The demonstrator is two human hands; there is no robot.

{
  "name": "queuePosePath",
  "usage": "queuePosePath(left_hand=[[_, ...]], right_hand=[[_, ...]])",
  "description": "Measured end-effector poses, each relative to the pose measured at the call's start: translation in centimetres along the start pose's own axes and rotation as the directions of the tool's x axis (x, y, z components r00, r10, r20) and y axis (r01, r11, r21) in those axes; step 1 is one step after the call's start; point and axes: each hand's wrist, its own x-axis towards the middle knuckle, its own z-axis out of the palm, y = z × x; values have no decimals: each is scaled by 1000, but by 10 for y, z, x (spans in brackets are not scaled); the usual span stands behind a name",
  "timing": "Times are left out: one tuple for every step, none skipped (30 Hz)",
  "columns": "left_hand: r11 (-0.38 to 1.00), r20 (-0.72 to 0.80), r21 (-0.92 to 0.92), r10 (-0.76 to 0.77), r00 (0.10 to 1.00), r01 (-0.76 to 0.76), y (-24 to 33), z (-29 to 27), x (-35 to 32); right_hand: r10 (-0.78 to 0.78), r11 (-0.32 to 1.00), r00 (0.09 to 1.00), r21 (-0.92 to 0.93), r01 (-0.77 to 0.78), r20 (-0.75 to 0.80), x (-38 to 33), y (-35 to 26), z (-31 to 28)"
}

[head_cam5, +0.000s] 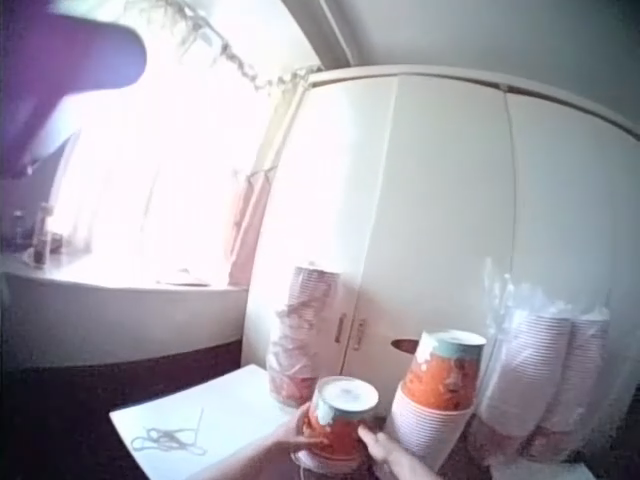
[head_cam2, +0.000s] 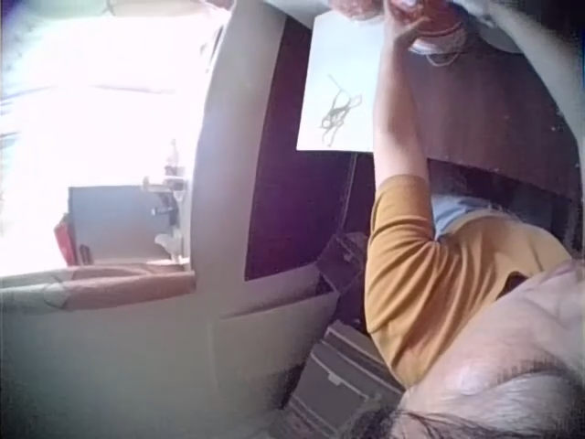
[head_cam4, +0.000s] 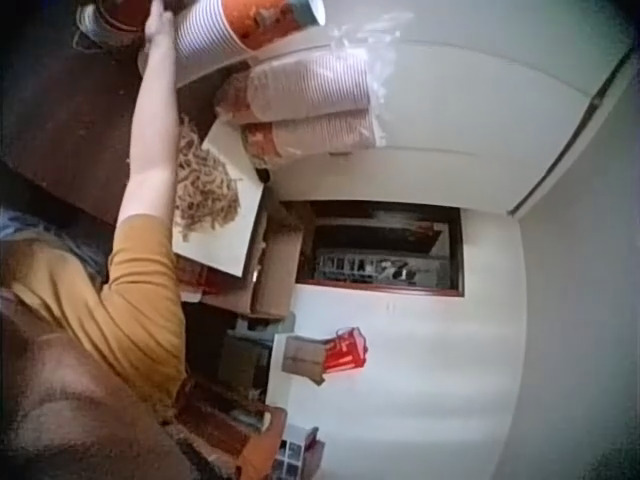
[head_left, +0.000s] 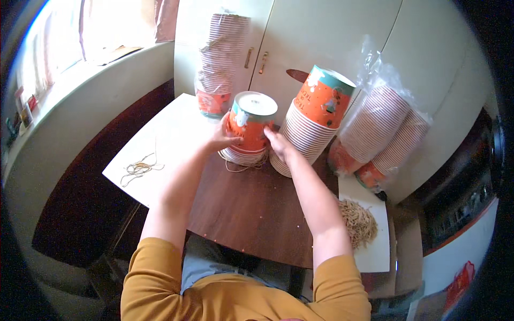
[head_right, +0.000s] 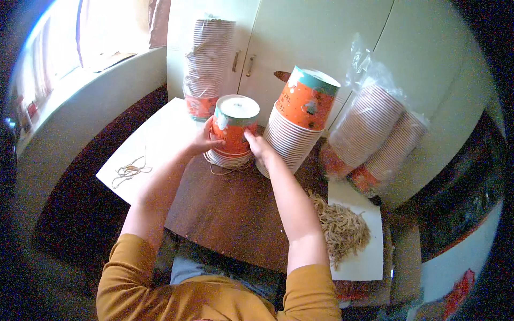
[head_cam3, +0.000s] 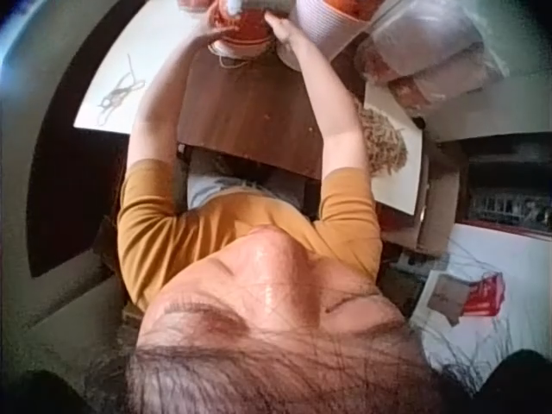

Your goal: Attaching string handles to decorative paper buckets.

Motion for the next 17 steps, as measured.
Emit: queuePosePath(left_hand=[[1000, 19, -16, -4, 1000, 5, 0, 7, -4], [955, 19, 257, -161, 987, 151, 11, 15, -6], [807, -50, 518, -304, 951, 285, 17, 12, -15], [750, -68, 631, -200, 977, 198, 9, 6, -23], [780, -114, 593, -164, 980, 199, 10, 4, -32], [806, -165, 555, -136, 977, 206, 16, 0, -43], [828, -209, 527, -96, 973, 194, 42, 9, -47], [825, -205, 527, -111, 972, 205, 62, 12, -56], [861, -184, 474, -108, 977, 184, 79, 19, -62], [890, -177, 420, -110, 978, 176, 89, 23, -72], [889, -115, 447, -52, 992, 99, 95, 31, -81], [897, -72, 431, -71, 995, 95, 106, 45, -89], [947, 7, 310, -87, 996, 81, 109, 55, -100], [946, 43, 325, -23, 999, 8, 110, 70, -110], [965, 131, 255, 25, 991, -58, 115, 80, -118], [986, 193, 164, -30, 981, -2, 120, 88, -127], [995, 254, 78, -79, 964, 61, 124, 95, -138]], right_hand=[[122, 991, 992, -47, -123, -20, -13, 0, -5], [240, 966, 969, -88, -244, -50, -27, 0, -13], [200, 960, 974, -177, -216, -106, -39, -3, -12], [-70, 929, 976, -369, -11, -206, -51, -5, -14], [-345, 813, 905, -561, 156, -248, -66, -10, -19], [-454, 745, 827, -650, 147, -333, -90, -38, -20], [-792, 494, 557, -800, 340, -252, -109, -54, -41], [-859, 445, 417, -835, 323, -297, -123, -81, -50], [-964, 216, 211, -937, 274, -161, -128, -107, -67], [-943, 246, 267, -956, 156, -199, -144, -141, -61], [-982, 73, 167, -996, -58, -82, -139, -154, -74], [-969, 23, 242, -997, -74, -41, -129, -162, -89], [-950, -30, 311, -996, -86, 2, -120, -169, -101], [-869, 59, 486, -994, -93, -98, -115, -176, -106], [-781, 188, 586, -976, -108, -215, -109, -182, -109], [-667, 312, 673, -940, -138, -320, -103, -188, -113], [-629, 323, 704, -934, -150, -330, -98, -194, -117]])
